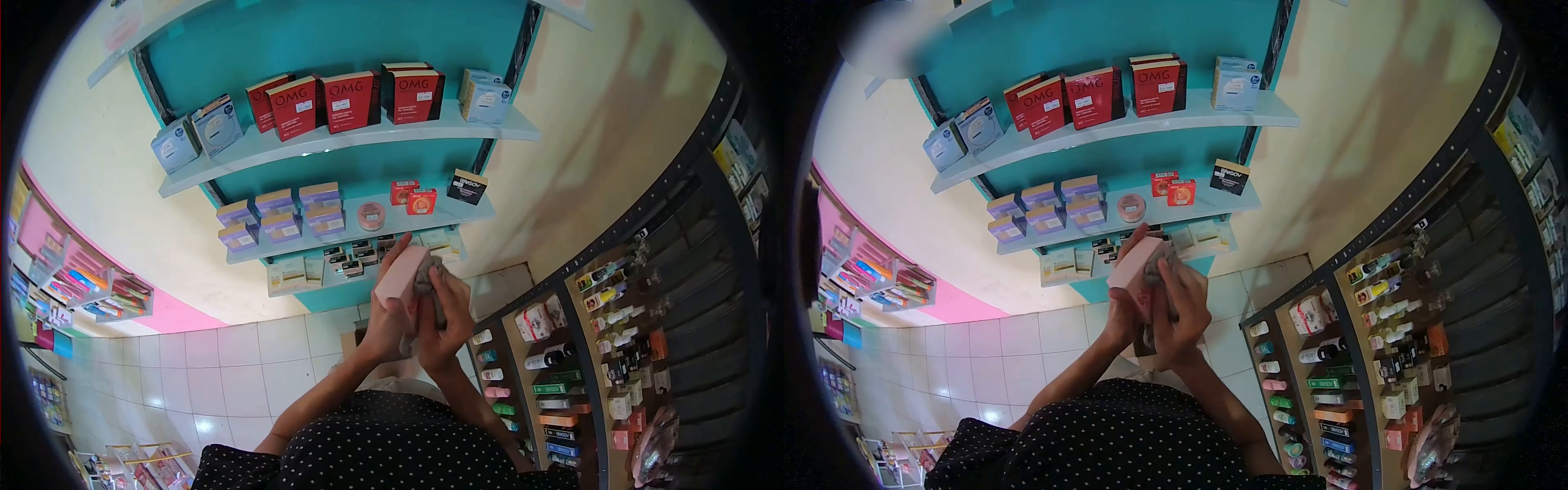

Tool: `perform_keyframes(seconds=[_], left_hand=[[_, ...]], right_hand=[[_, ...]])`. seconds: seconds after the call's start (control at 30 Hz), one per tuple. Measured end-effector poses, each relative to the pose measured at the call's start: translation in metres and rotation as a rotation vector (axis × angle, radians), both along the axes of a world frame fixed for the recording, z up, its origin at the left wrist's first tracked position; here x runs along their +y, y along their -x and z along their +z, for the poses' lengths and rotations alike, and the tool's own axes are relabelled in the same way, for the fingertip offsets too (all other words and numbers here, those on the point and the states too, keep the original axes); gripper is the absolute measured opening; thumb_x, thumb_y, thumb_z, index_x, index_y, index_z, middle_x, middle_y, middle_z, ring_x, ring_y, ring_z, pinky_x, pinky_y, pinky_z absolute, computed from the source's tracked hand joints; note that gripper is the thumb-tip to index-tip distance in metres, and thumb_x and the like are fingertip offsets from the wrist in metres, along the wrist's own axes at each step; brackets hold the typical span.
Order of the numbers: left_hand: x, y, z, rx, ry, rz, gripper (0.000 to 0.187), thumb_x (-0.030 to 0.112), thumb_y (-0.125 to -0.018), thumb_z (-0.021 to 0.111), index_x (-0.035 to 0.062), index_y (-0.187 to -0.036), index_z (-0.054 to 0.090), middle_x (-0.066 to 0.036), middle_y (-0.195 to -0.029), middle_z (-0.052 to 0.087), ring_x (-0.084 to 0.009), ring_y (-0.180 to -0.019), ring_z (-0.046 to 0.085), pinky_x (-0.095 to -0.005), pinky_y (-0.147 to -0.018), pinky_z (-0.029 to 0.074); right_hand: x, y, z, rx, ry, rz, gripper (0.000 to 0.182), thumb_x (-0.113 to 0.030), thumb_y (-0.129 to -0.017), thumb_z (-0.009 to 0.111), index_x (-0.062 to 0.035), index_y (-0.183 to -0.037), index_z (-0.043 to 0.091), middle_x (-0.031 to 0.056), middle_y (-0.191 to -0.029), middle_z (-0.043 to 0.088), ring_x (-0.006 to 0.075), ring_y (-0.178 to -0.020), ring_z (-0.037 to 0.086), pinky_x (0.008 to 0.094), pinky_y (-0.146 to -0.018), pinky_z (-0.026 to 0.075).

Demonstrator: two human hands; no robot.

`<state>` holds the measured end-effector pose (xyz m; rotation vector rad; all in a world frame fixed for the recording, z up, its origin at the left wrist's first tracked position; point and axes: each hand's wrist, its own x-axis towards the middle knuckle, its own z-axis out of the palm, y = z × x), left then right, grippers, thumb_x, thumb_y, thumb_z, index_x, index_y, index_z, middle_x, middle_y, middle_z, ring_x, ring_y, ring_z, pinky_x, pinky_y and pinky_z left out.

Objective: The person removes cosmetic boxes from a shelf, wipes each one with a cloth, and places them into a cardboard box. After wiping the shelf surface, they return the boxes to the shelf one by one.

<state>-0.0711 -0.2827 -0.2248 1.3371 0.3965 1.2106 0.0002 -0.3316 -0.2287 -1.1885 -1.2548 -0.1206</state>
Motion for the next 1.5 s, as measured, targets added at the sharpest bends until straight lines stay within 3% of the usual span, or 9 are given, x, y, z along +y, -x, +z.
perform_keyframes(seconds=[0.33,0.53,0.77,0.97,1.13,1.27,1.37,1.43,1.5], left_hand=[[0.006,0.015,0.007,0.268,-0.228,0.081,0.103,0.065,-0.049,0.063,-0.0019,-0.120,0.033,-0.018,-0.112,0.044,-0.0289,-0.103,0.046,-0.0348,-0.087,0.035],[0.008,0.019,0.001,0.404,-0.599,0.141,0.103,0.063,-0.042,0.067,-0.0017,-0.117,0.039,-0.019,-0.108,0.044,-0.0347,-0.099,0.046,-0.0404,-0.084,0.037],[0.009,0.020,-0.001,0.403,-0.494,0.087,0.102,0.061,-0.041,0.069,0.0005,-0.118,0.040,-0.018,-0.109,0.043,-0.0348,-0.099,0.045,-0.0407,-0.084,0.037],[0.003,0.015,-0.008,0.306,-0.252,-0.044,0.096,0.063,-0.048,0.066,-0.0006,-0.116,0.041,-0.018,-0.104,0.050,-0.0307,-0.095,0.050,-0.0400,-0.083,0.037],[-0.003,0.011,-0.009,-0.153,0.698,-0.210,0.063,0.050,-0.081,0.043,-0.0077,-0.107,0.045,-0.013,-0.089,0.057,-0.0217,-0.075,0.058,-0.0303,-0.069,0.046],[0.009,0.008,-0.034,0.050,0.205,0.053,0.054,0.042,-0.089,0.031,-0.0081,-0.100,0.048,-0.012,-0.083,0.058,-0.0179,-0.065,0.057,-0.0280,-0.062,0.047],[0.007,0.008,-0.015,0.058,0.702,0.087,0.046,0.036,-0.090,0.030,-0.0060,-0.099,0.048,-0.013,-0.077,0.057,-0.0176,-0.062,0.055,-0.0283,-0.061,0.045],[0.008,0.007,-0.028,0.336,0.128,0.383,0.045,0.039,-0.090,0.029,0.0016,-0.101,0.051,-0.010,-0.087,0.054,-0.0157,-0.077,0.051,-0.0278,-0.072,0.041],[0.003,0.009,-0.029,0.419,0.082,0.358,0.039,0.034,-0.091,0.030,0.0019,-0.104,0.048,-0.009,-0.083,0.053,-0.0150,-0.074,0.051,-0.0260,-0.069,0.041]], right_hand=[[-0.022,-0.002,0.013,-0.013,-0.101,0.220,0.028,0.001,-0.067,0.054,-0.0007,-0.095,0.060,0.0162,-0.095,0.057,0.0283,-0.086,0.053,0.0349,-0.078,0.041],[0.000,-0.025,0.021,-0.092,-0.055,0.095,0.022,-0.003,-0.068,0.053,-0.0025,-0.089,0.060,0.0145,-0.094,0.058,0.0271,-0.082,0.052,0.0340,-0.075,0.042],[-0.015,-0.014,0.015,-0.111,-0.111,0.267,0.018,-0.002,-0.067,0.050,-0.0039,-0.081,0.062,0.0133,-0.090,0.058,0.0264,-0.082,0.052,0.0350,-0.073,0.043],[-0.007,-0.028,0.009,0.273,-0.021,0.164,0.026,-0.002,-0.071,0.048,-0.0016,-0.095,0.056,0.0115,-0.099,0.055,0.0220,-0.085,0.054,0.0318,-0.077,0.043],[-0.002,-0.041,0.001,1.091,0.142,0.529,0.034,-0.002,-0.074,0.048,0.0020,-0.108,0.047,0.0097,-0.102,0.053,0.0145,-0.089,0.052,0.0258,-0.079,0.041],[-0.006,-0.035,-0.008,1.239,0.241,0.638,0.039,-0.005,-0.075,0.054,0.0022,-0.112,0.043,0.0098,-0.101,0.052,0.0127,-0.089,0.052,0.0240,-0.080,0.041],[-0.010,-0.029,-0.022,1.108,0.265,0.497,0.042,-0.007,-0.075,0.058,0.0021,-0.113,0.043,0.0088,-0.102,0.052,0.0128,-0.090,0.051,0.0240,-0.080,0.042],[-0.012,-0.020,-0.016,1.102,0.226,0.407,0.042,-0.005,-0.074,0.059,0.0017,-0.113,0.044,0.0077,-0.102,0.052,0.0125,-0.091,0.051,0.0237,-0.080,0.041],[-0.016,-0.009,-0.010,1.099,0.187,0.313,0.042,-0.003,-0.072,0.059,0.0013,-0.112,0.045,0.0066,-0.101,0.052,0.0121,-0.092,0.050,0.0233,-0.080,0.040]])
